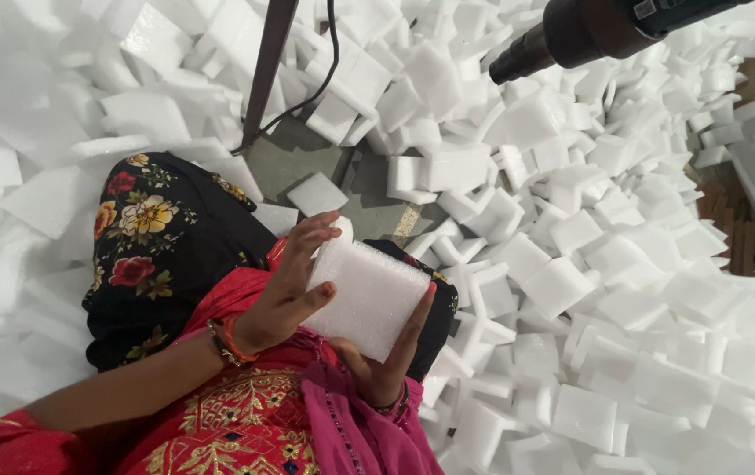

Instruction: The person sits on the floor surrounded by white foam pieces and uses a heat gun to melt the edges of two foam blocks together. They repeatedly pick up foam pieces, apply heat to the edges, and press them together to form a larger block.

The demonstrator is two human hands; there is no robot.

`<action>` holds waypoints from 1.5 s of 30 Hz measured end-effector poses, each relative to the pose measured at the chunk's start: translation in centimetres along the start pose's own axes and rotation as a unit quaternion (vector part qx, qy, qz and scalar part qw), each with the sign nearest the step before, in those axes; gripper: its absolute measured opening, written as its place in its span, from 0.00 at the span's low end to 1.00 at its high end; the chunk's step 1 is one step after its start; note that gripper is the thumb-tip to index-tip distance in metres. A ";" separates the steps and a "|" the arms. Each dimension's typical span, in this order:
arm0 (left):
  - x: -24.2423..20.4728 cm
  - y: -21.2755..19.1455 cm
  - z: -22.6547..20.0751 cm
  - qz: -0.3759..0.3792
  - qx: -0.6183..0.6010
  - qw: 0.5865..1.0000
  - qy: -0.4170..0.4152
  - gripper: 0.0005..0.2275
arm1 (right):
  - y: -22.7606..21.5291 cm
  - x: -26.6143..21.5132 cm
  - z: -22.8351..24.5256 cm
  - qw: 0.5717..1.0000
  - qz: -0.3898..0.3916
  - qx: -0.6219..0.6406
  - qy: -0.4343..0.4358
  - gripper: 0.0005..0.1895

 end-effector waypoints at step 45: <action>23.6 5.9 1.9 -0.038 -0.125 0.991 0.015 0.33 | -5.4 19.1 -7.2 0.976 -0.107 0.183 0.043 0.41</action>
Point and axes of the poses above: each hand's wrist, its own x-axis towards the middle knuckle, its own y-axis out of the palm, z = x × y, the point moved 7 cm from there along x, towards the middle knuckle, and after that the axes turned 8 degrees about -y, right-handed, at the moved point
